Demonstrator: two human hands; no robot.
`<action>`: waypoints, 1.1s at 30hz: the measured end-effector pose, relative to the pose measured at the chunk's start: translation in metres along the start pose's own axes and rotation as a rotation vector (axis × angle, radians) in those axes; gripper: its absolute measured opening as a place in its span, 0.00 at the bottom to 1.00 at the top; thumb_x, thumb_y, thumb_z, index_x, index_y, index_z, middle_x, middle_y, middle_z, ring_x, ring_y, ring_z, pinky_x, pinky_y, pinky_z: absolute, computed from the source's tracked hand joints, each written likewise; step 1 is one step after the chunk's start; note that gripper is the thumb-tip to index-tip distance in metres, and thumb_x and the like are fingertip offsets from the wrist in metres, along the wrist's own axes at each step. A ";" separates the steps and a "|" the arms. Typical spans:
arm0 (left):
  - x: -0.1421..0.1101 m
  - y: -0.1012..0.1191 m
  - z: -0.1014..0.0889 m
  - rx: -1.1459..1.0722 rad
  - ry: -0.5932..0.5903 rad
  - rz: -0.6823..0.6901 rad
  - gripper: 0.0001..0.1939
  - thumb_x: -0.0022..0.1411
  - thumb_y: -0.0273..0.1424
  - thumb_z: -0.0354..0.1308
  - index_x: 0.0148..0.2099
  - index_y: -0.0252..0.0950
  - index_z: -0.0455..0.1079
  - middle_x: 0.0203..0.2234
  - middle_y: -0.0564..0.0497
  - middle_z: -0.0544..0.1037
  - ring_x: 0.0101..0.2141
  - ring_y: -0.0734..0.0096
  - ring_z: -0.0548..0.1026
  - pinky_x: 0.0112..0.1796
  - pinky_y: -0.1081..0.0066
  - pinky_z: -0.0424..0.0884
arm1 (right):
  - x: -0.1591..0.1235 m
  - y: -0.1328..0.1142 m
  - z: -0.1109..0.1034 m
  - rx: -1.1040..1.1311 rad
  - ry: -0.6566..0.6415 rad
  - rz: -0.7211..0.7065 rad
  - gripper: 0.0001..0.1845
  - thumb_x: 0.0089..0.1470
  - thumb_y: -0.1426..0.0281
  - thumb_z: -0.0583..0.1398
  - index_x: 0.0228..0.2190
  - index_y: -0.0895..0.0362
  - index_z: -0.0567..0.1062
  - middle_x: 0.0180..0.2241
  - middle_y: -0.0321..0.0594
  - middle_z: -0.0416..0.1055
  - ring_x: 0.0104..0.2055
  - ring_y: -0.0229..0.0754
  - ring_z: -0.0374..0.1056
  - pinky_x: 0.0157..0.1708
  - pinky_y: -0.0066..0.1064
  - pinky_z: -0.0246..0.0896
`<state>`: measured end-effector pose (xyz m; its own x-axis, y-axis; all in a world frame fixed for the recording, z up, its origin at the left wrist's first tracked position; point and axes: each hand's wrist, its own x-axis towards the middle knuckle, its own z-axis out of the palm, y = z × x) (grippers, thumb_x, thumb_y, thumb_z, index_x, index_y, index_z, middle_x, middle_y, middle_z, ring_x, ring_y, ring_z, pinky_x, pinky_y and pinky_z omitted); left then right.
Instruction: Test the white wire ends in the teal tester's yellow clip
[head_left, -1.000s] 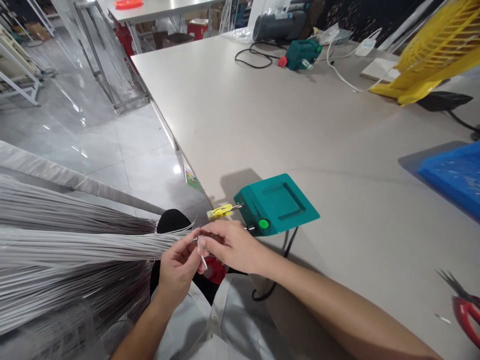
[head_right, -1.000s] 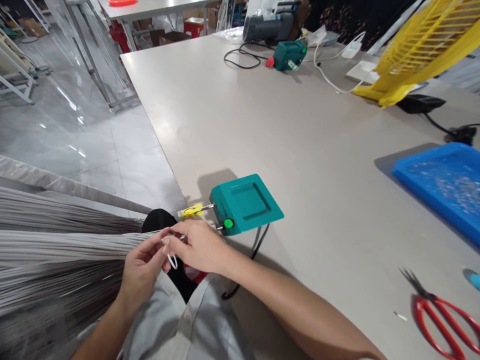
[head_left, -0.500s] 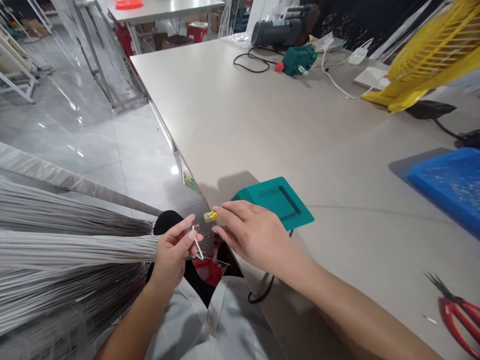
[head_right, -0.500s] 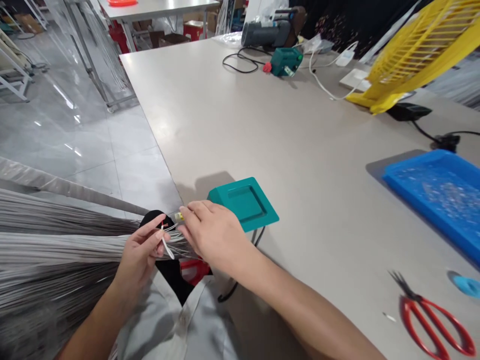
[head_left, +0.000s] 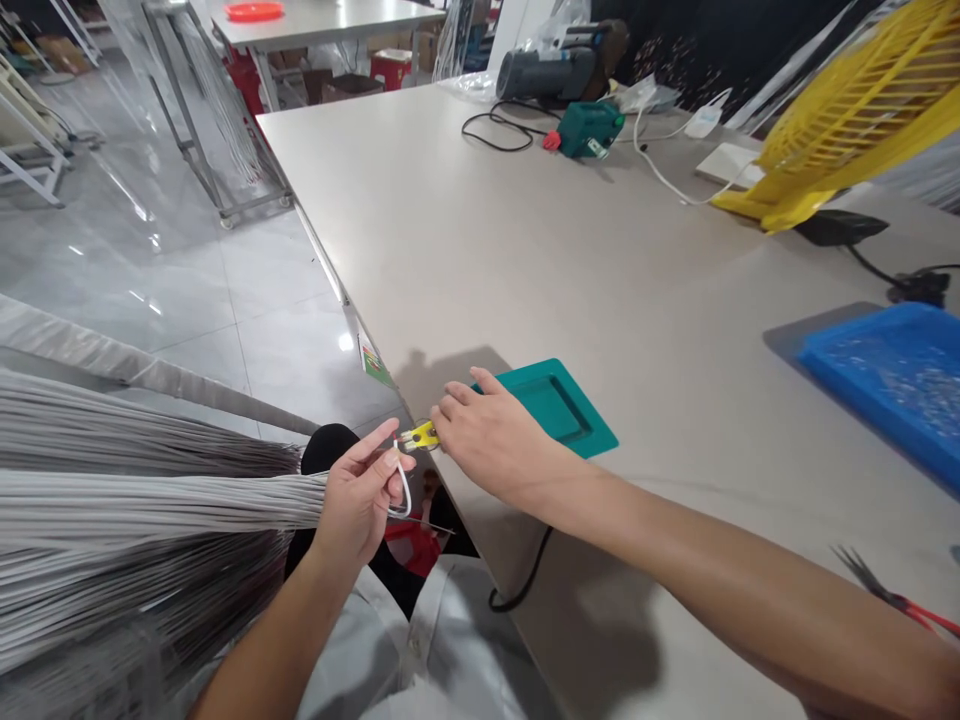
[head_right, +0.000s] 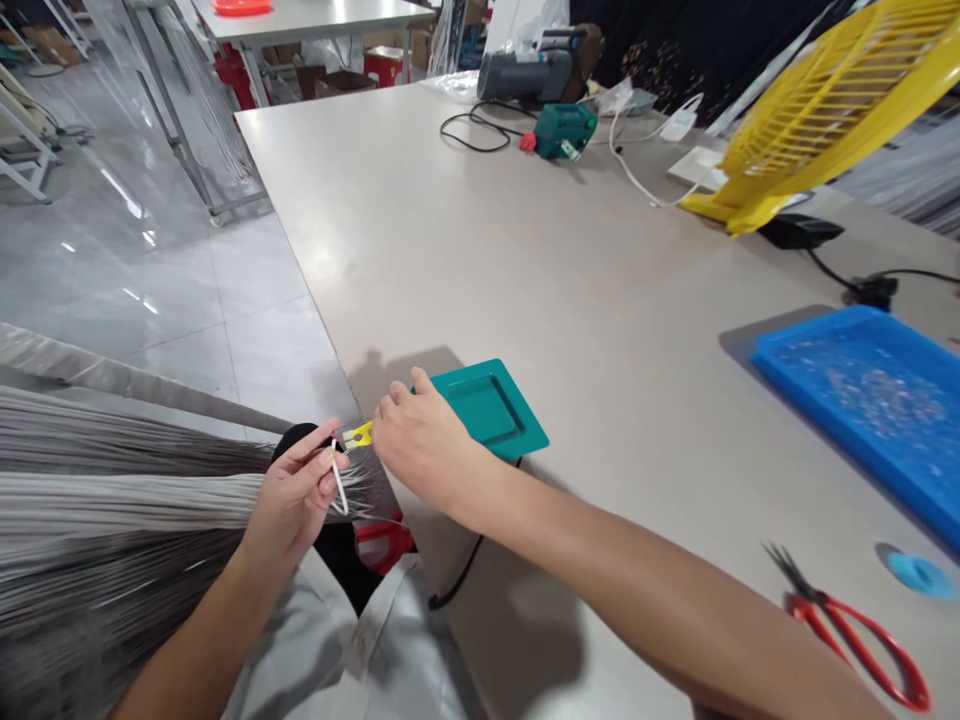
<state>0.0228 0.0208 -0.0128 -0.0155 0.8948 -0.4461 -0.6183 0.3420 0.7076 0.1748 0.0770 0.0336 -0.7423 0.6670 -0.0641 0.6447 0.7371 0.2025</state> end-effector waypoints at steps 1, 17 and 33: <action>0.000 0.000 0.001 -0.007 0.006 -0.002 0.19 0.46 0.24 0.65 0.44 0.34 0.74 0.21 0.50 0.77 0.17 0.85 0.65 0.19 0.82 0.61 | 0.002 0.002 -0.001 0.031 -0.032 -0.007 0.11 0.53 0.79 0.53 0.29 0.61 0.75 0.29 0.46 0.73 0.37 0.48 0.66 0.45 0.47 0.53; 0.003 -0.016 0.002 0.043 0.052 0.035 0.22 0.46 0.26 0.65 0.47 0.33 0.72 0.21 0.49 0.77 0.18 0.83 0.66 0.20 0.80 0.62 | 0.004 0.005 -0.003 0.062 -0.105 0.013 0.14 0.52 0.81 0.51 0.27 0.60 0.75 0.26 0.45 0.74 0.35 0.47 0.68 0.54 0.51 0.45; 0.000 -0.012 -0.001 0.171 0.052 0.101 0.23 0.48 0.27 0.64 0.49 0.33 0.71 0.22 0.50 0.77 0.18 0.83 0.66 0.22 0.78 0.64 | -0.006 0.007 0.010 0.074 0.060 0.026 0.30 0.52 0.62 0.59 0.53 0.65 0.62 0.38 0.50 0.73 0.46 0.50 0.65 0.55 0.51 0.41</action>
<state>0.0292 0.0167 -0.0220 -0.1144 0.9126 -0.3925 -0.4689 0.2987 0.8312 0.1861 0.0790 0.0261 -0.7334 0.6798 -0.0010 0.6739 0.7273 0.1300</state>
